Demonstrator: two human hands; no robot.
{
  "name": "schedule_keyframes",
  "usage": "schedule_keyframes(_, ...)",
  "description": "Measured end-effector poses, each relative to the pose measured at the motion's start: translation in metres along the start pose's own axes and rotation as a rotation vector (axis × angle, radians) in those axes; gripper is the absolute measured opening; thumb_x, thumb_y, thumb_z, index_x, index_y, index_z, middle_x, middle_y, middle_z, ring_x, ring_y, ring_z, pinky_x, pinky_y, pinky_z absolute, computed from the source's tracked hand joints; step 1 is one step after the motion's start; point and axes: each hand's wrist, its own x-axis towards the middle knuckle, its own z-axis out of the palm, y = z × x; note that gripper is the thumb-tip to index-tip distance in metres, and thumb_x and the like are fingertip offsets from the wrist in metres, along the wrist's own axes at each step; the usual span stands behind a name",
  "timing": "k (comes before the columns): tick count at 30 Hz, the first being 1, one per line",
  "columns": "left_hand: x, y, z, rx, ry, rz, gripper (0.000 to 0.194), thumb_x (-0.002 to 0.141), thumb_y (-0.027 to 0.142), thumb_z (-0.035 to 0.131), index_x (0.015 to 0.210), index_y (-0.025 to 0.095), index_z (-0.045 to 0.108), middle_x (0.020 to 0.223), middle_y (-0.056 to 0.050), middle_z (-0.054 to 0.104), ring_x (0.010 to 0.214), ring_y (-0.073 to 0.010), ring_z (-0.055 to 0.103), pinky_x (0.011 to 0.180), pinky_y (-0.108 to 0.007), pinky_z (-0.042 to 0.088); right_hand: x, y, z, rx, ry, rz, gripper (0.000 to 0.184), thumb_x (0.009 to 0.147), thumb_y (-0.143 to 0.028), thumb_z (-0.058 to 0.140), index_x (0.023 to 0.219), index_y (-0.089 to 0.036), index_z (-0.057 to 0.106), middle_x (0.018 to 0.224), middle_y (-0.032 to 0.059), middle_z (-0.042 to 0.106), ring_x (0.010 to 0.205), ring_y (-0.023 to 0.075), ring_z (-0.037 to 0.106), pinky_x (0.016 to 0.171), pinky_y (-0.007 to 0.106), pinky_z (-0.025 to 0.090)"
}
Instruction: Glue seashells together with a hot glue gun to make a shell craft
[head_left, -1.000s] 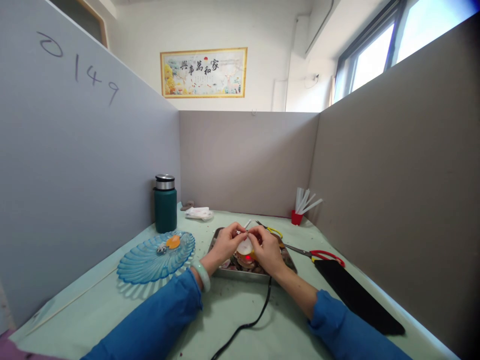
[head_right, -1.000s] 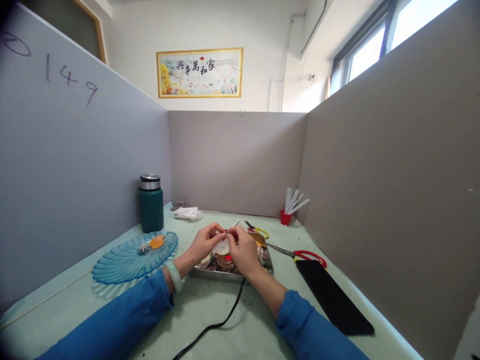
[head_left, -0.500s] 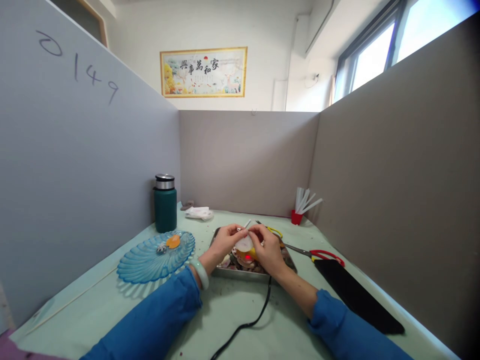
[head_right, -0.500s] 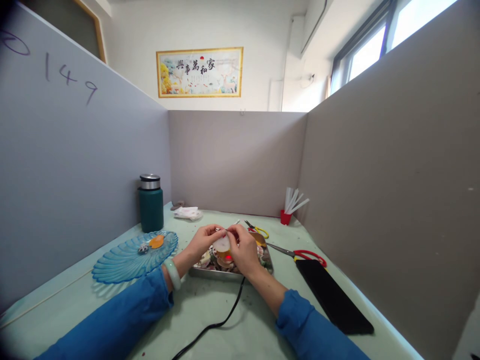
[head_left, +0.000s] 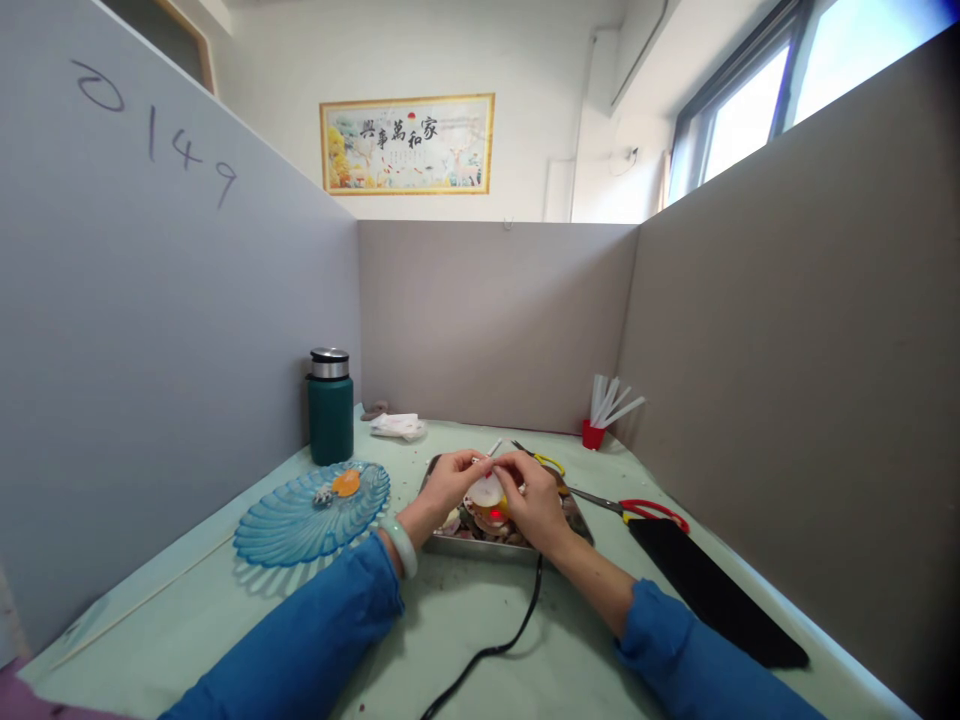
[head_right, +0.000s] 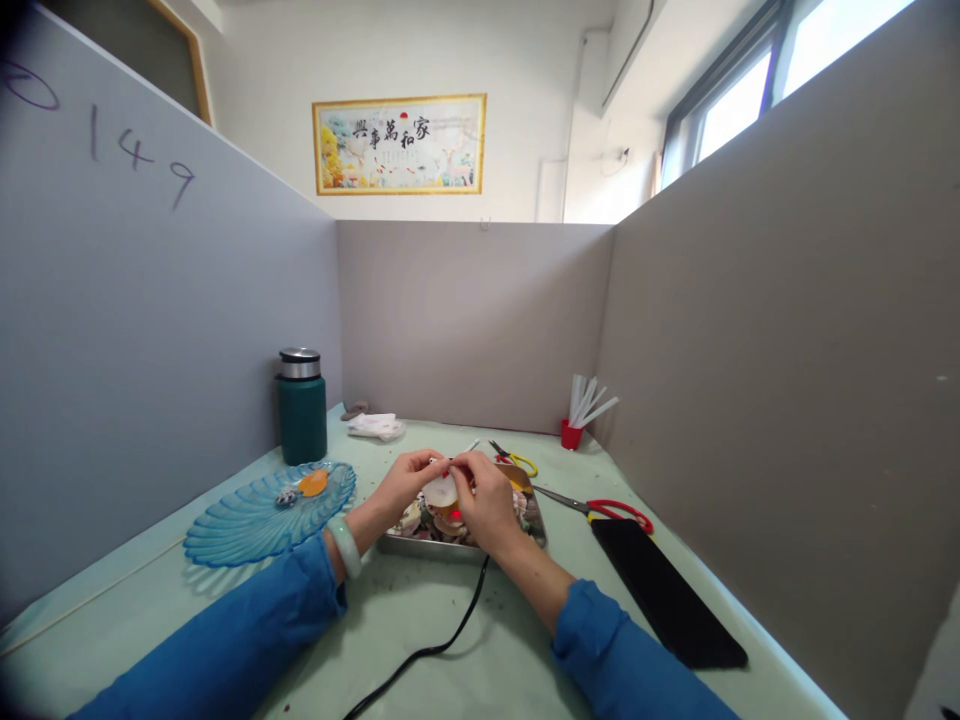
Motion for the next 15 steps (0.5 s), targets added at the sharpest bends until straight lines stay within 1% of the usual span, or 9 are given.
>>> schedule_keyframes(8,-0.0008,0.004,0.0001,-0.032,-0.003,0.012,0.034,0.067,0.045,0.067,0.073,0.012,0.061,0.063,0.0,0.057,0.058,-0.0113,0.05,0.054,-0.021,0.038,0.001,0.0013,0.0018,0.058,-0.015,0.106,0.013,0.086,-0.029,0.049,0.085,-0.019,0.056,0.077,0.0022,0.062,0.066,0.0143,0.056,0.061,0.025,0.043)
schedule_keyframes(15,0.0007,-0.0001,0.0005,0.021,0.02,0.008,0.035,0.067,0.046,0.066,0.071,0.012,0.059,0.06,0.001,0.054,0.055,-0.0104,0.048,0.051,-0.02,0.037,0.0017,0.0004,0.0007,0.06,-0.013,0.11,0.015,0.085,-0.03,0.048,0.08,-0.019,0.057,0.074,0.0025,0.062,0.065,0.0151,0.056,0.061,0.026,0.043)
